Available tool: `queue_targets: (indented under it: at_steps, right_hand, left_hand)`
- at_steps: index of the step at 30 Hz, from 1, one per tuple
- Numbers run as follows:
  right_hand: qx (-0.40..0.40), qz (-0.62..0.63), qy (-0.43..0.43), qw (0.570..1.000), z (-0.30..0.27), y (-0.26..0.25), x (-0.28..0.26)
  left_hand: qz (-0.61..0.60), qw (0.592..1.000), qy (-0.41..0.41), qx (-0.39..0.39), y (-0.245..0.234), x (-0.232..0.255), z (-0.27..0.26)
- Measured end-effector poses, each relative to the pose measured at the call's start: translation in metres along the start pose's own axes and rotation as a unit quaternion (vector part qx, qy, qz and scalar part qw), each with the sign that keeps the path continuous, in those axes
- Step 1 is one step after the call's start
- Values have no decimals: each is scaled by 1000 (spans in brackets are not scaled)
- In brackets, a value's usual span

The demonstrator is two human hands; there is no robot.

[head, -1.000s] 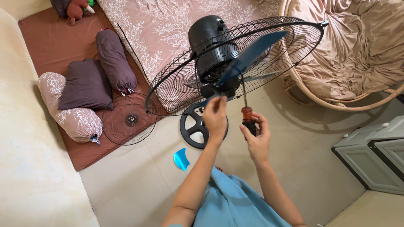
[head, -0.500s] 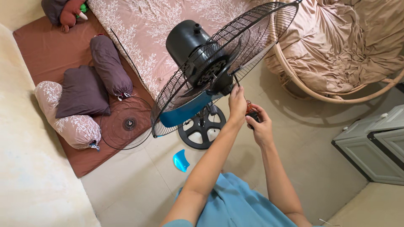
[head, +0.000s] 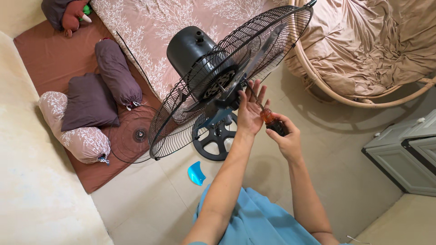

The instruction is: The person disassembles a standing electric fan using a screwdriver. They remove the front grill, unscrew and detach the fan blades, and place the parts on the floor.

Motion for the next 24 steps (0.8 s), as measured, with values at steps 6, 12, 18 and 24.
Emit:
queue_targets:
  at_steps: [6, 12, 18, 24]
  right_hand:
    - [-9, -111, -58, 992, 1, 6, -41]
    - [1, -208, -120, 971, 3, 9, -77]
    - [-2, -304, -158, 939, -1, 11, -103]
    - [-13, -351, -169, 921, -7, 19, -113]
  left_hand:
    - [-70, 996, -48, 9, 17, 12, 4]
    - [-131, 988, -82, -28, 22, 27, -1]
    - [-167, 982, -86, -30, 15, 35, -3]
    - [-165, 983, -78, 4, 6, 33, -3]
Point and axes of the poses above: each hand's wrist, its own z-axis towards the middle knuckle, its own y-axis out of the palm, x = y × z, the point moved 3 cm from there along z, towards the middle knuckle, and after that the axes turned 6 degrees about -z, right-handed, at the moved point
